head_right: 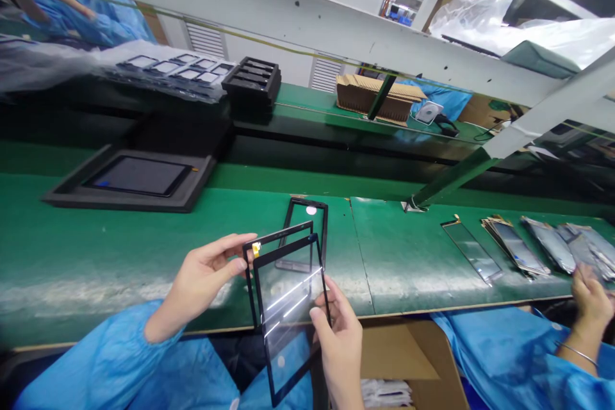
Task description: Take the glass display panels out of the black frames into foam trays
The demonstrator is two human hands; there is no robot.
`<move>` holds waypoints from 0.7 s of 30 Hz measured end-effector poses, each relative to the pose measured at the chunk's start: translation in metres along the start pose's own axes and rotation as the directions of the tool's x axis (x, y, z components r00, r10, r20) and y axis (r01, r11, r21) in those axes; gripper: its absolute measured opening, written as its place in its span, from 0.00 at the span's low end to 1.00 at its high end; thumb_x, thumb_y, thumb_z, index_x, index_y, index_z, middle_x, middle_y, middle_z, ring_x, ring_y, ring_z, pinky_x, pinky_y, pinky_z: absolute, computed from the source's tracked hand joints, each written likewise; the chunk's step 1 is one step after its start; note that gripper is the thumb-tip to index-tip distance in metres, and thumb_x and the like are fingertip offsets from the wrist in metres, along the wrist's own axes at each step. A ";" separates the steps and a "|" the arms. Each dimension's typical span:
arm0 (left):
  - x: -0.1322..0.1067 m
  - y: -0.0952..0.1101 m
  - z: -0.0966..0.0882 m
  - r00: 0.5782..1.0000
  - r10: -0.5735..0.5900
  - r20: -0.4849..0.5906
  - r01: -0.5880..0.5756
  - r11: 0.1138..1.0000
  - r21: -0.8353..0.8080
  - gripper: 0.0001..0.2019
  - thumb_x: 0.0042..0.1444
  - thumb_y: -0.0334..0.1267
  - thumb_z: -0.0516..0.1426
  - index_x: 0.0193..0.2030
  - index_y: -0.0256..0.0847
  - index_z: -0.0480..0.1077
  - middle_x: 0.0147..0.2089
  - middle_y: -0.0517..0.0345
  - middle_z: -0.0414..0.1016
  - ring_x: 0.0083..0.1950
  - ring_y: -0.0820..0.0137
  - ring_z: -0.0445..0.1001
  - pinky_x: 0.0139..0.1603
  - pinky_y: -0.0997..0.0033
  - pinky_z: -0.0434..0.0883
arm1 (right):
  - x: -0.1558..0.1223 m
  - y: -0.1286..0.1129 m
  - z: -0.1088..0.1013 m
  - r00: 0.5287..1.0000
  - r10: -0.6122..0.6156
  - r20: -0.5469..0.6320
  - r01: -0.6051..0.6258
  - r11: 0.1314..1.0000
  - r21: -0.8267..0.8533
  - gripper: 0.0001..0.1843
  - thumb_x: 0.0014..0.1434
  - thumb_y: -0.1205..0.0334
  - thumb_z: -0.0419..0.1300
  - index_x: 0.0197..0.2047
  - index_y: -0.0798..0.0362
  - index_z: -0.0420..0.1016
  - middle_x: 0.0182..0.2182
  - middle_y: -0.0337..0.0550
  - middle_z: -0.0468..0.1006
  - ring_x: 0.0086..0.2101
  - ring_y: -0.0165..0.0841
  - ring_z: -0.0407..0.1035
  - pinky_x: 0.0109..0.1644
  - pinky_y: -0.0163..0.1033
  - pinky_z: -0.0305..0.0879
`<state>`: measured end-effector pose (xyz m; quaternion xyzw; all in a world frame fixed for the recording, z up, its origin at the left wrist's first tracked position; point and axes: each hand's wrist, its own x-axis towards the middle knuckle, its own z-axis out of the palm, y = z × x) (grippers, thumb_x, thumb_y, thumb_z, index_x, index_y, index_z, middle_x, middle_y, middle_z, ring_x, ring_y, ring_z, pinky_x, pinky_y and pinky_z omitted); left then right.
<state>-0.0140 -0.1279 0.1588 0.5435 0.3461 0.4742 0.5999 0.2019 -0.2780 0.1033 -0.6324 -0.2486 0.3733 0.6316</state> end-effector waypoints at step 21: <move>-0.011 -0.014 0.006 0.974 -0.218 0.064 0.227 0.938 -0.263 0.20 0.57 0.41 0.74 0.56 0.55 0.84 0.37 0.58 0.82 0.34 0.72 0.79 0.32 0.77 0.81 | -0.016 -0.009 0.014 1.000 -0.007 -0.026 0.004 0.994 -0.109 0.30 0.61 0.53 0.72 0.66 0.43 0.78 0.42 0.39 0.79 0.34 0.31 0.72 0.40 0.36 0.75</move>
